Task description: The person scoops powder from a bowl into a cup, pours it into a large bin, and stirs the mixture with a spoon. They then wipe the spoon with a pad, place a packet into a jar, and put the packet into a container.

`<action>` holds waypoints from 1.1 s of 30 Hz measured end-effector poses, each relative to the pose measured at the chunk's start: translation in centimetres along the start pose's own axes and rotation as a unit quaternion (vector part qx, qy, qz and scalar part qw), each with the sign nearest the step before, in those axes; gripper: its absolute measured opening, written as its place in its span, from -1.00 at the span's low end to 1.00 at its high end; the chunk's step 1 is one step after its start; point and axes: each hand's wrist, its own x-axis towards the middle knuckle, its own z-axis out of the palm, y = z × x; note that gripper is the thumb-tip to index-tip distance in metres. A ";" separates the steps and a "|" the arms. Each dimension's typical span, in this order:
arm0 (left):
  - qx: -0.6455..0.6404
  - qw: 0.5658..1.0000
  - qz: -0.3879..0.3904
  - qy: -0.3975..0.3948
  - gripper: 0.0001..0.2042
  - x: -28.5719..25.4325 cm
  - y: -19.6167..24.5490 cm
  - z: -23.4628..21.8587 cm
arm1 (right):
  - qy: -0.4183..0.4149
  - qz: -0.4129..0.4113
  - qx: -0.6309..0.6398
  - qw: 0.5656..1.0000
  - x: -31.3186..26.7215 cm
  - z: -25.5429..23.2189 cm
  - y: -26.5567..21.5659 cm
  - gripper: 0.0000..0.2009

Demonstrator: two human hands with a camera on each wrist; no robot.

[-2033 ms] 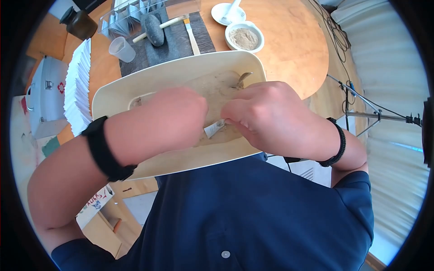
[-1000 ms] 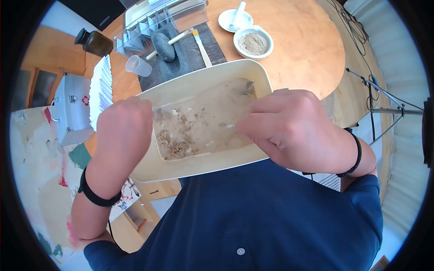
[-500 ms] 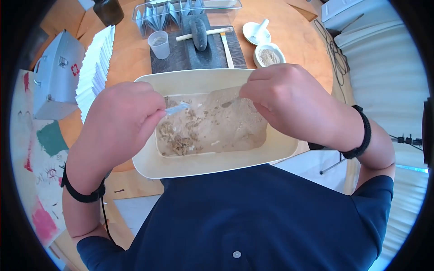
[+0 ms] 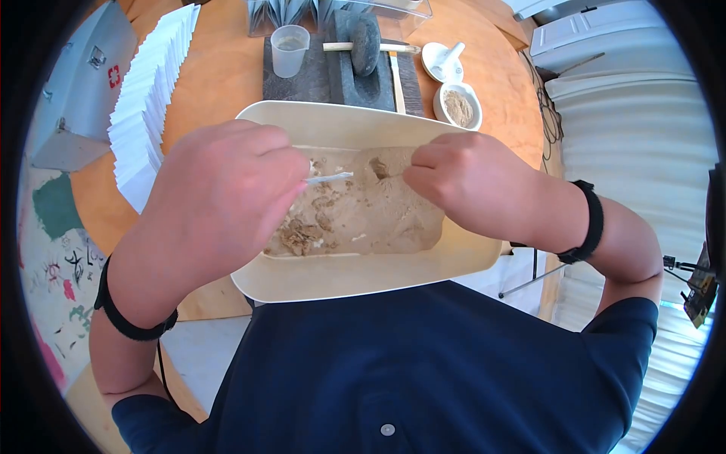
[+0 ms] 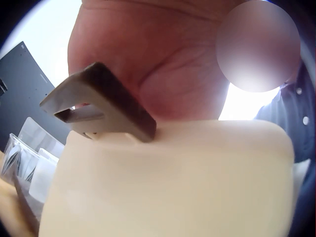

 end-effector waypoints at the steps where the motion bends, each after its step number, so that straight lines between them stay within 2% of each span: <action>1: -0.002 1.000 0.000 0.000 -0.91 0.1 0.0 0.0 | 0.001 -0.010 0.002 1.000 -0.5 0.0 0.1 -0.99; 2: 0.002 1.000 -0.003 -0.007 -0.91 0.1 0.0 0.0 | -0.001 -0.010 0.002 1.000 -0.8 0.0 0.2 -0.99; 4: 0.006 1.000 -0.004 -0.016 -0.91 0.3 0.1 -0.1 | 0.067 -0.015 0.004 0.998 -1.4 0.3 0.3 -0.89; 5: 0.013 1.000 -0.006 -0.020 -0.91 0.2 0.1 -0.1 | 0.067 -0.012 0.006 0.998 -1.3 0.3 0.4 -0.89; 7: 0.019 0.999 -0.003 -0.027 -0.91 0.3 0.3 0.1 | 0.134 -0.019 0.013 0.991 -0.8 0.5 0.3 -0.89; 8: 0.021 1.000 -0.002 -0.019 -0.90 0.3 0.3 0.2 | 0.135 -0.016 0.015 0.991 -0.9 0.9 0.2 -0.89; 10: 0.024 1.000 -0.003 -0.011 -0.90 0.4 0.4 0.4 | 0.065 -0.067 0.031 0.995 -0.9 1.8 0.2 -0.83; 11: 0.017 1.000 -0.002 -0.003 -0.90 0.5 0.4 0.4 | 0.066 -0.070 0.032 0.995 -1.2 1.8 0.2 -0.83; 13: 0.011 1.000 -0.005 0.006 -0.91 0.2 0.4 0.4 | 0.004 -0.048 0.055 0.997 -2.3 1.7 -0.1 -0.94; 17: 0.019 1.000 -0.003 0.005 -0.91 0.4 0.6 0.5 | 0.065 -0.029 0.024 0.997 -2.8 0.7 0.0 -0.94; 19: 0.022 1.000 0.000 0.003 -0.91 0.4 0.7 0.6 | 0.124 0.012 -0.013 0.992 -2.3 0.3 0.3 -0.95; 24: 0.013 1.000 -0.004 0.018 -0.91 0.4 0.7 0.6 | 0.074 0.008 0.001 0.997 -2.2 2.2 0.8 -0.95; 28: 0.011 1.000 -0.003 0.027 -0.91 0.2 0.6 0.7 | 0.016 0.026 0.033 0.999 -3.2 1.1 0.1 -0.96; 33: 0.014 1.000 -0.003 0.023 -0.91 0.3 0.6 0.7 | 0.072 0.034 0.023 0.997 -3.5 0.5 0.7 -0.96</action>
